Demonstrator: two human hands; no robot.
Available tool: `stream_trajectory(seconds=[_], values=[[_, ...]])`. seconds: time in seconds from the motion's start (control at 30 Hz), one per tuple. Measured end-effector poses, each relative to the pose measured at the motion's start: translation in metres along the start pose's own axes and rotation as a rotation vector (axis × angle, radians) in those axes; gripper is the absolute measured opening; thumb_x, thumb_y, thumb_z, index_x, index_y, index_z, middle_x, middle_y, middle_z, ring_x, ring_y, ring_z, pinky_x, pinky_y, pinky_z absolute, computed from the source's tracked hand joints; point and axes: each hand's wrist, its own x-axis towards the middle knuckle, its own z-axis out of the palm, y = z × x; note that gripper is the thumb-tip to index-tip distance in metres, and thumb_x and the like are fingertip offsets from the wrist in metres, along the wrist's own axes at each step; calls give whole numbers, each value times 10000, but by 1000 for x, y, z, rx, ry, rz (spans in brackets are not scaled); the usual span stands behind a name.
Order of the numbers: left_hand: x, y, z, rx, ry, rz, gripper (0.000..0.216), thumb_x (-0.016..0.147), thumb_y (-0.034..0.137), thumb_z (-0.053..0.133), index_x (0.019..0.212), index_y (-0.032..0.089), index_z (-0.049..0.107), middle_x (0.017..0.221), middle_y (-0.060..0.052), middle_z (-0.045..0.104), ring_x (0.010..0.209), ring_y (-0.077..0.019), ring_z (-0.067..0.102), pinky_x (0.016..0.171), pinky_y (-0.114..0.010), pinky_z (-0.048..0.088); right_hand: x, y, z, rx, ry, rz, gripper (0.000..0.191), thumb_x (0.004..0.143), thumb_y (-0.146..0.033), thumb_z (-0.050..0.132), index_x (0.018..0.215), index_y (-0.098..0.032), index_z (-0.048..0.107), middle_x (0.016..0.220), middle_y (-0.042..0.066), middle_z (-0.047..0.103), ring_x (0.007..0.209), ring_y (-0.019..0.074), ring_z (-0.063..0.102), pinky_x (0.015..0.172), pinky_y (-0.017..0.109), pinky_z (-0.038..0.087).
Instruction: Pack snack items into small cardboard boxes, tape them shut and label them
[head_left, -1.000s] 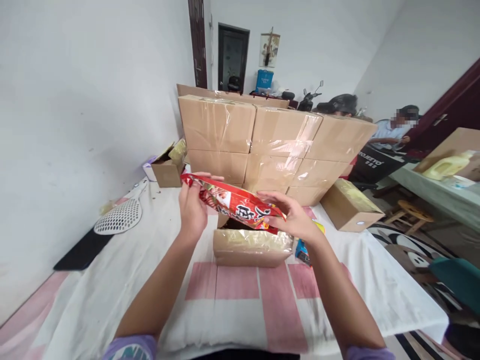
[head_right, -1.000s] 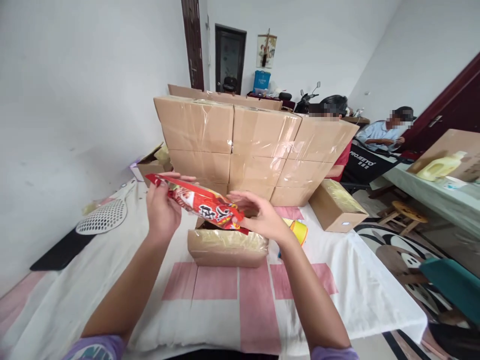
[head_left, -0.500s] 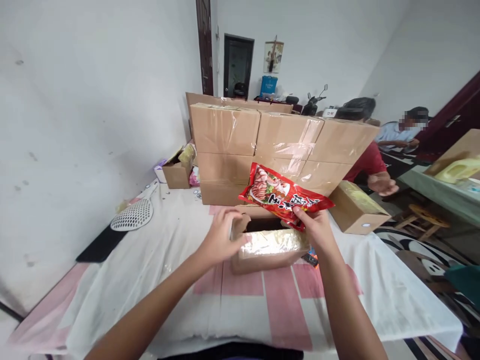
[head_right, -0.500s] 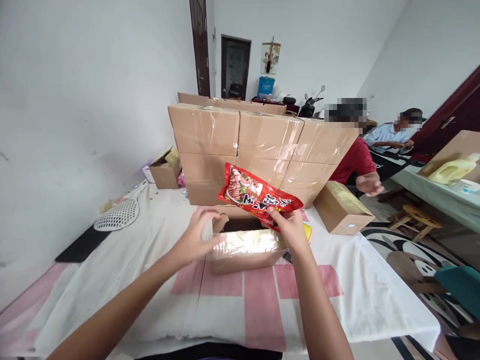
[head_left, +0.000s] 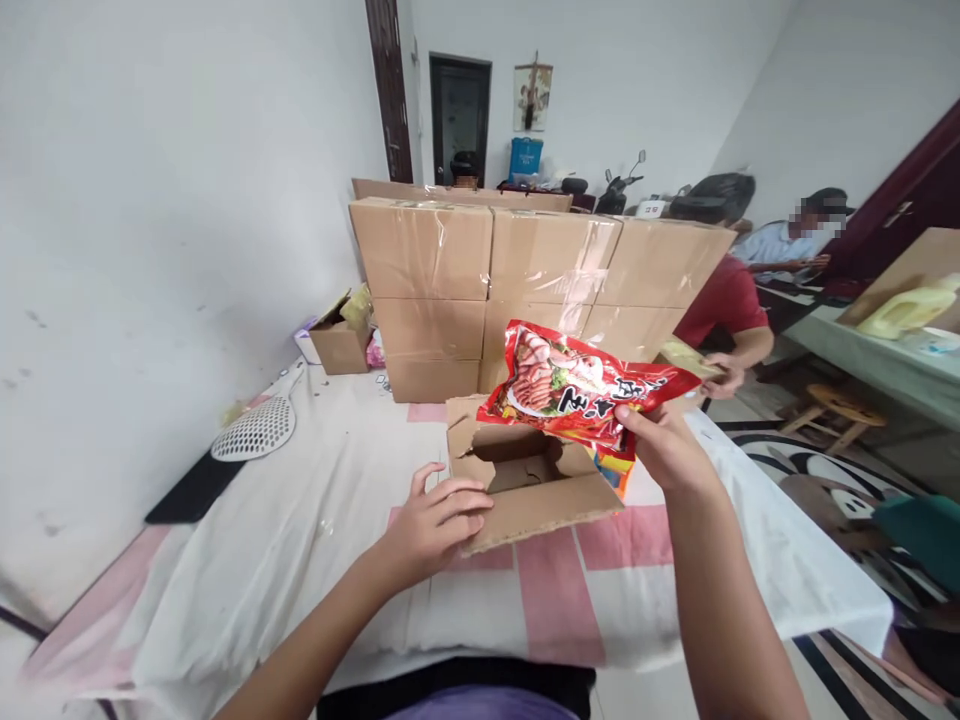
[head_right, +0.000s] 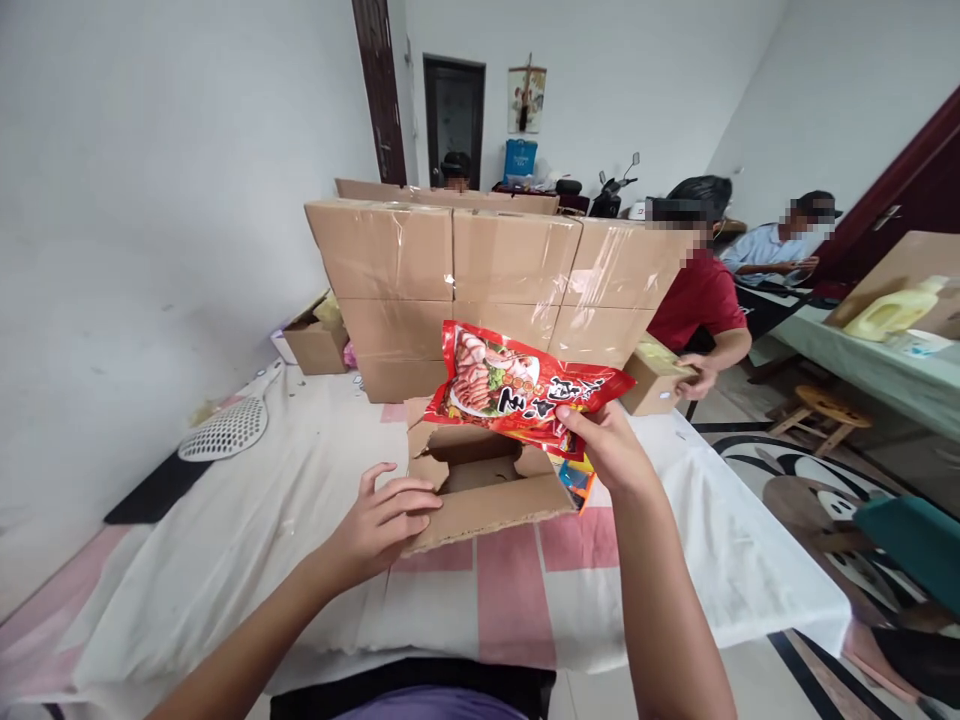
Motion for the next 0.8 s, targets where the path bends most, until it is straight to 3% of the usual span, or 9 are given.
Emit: stream_trajectory(seconds=[0.1, 0.17, 0.27, 0.37, 0.47, 0.63, 0.8], values=[[2, -3, -10, 23, -198, 41, 254, 869, 28, 496, 920, 237, 631, 1339, -41, 673, 1331, -233, 520, 1149, -484, 168, -2, 3, -2, -49, -69, 45, 464, 631, -463, 909, 982, -209, 743, 992, 109, 789, 861, 299, 769, 783, 440, 642], [8, -8, -17, 65, -317, 39, 320, 829, 91, 547, 1083, 254, 653, 1462, -61, 580, 1423, -308, 403, 1135, -516, 175, -4, 8, 3, -90, -126, 78, 453, 654, -445, 899, 998, -194, 745, 1034, 121, 784, 910, 303, 765, 815, 446, 636], [20, -16, -19, 101, -426, 52, 612, 789, 191, 619, 1384, 309, 542, 1468, -64, 571, 1375, -345, 409, 1054, -488, 262, -8, 21, 18, -92, -166, 96, 459, 705, -432, 871, 1064, -186, 727, 1084, 124, 774, 988, 307, 752, 873, 462, 619], [27, -24, -13, 126, -447, 67, 691, 783, 246, 645, 1451, 322, 484, 1359, -60, 643, 1200, -323, 494, 955, -456, 306, -14, 35, 33, -43, -198, 111, 465, 744, -439, 845, 1109, -187, 705, 1104, 117, 770, 1022, 301, 742, 956, 492, 582], [25, -27, -5, 201, -367, 78, 570, 834, 317, 634, 1395, 282, 544, 1245, -82, 677, 1072, -293, 506, 911, -445, 322, -20, 46, 40, -7, -206, 95, 461, 766, -457, 829, 1113, -186, 696, 1141, 122, 761, 1052, 301, 731, 995, 501, 558], [7, -24, 4, 322, -73, 31, 397, 827, 263, 608, 1218, 222, 657, 1158, -123, 665, 1035, -295, 488, 867, -438, 357, -21, 52, 37, -82, -193, -2, 453, 803, -476, 799, 1139, -194, 687, 1214, 114, 736, 1110, 297, 704, 997, 472, 557], [-21, -17, 12, 373, 102, -199, 480, 721, 63, 536, 1154, 198, 692, 1177, -140, 608, 994, -286, 506, 844, -417, 432, -18, 51, 29, -267, -247, -51, 396, 846, -513, 740, 1077, -193, 715, 1107, 90, 766, 1032, 294, 717, 940, 446, 581]])
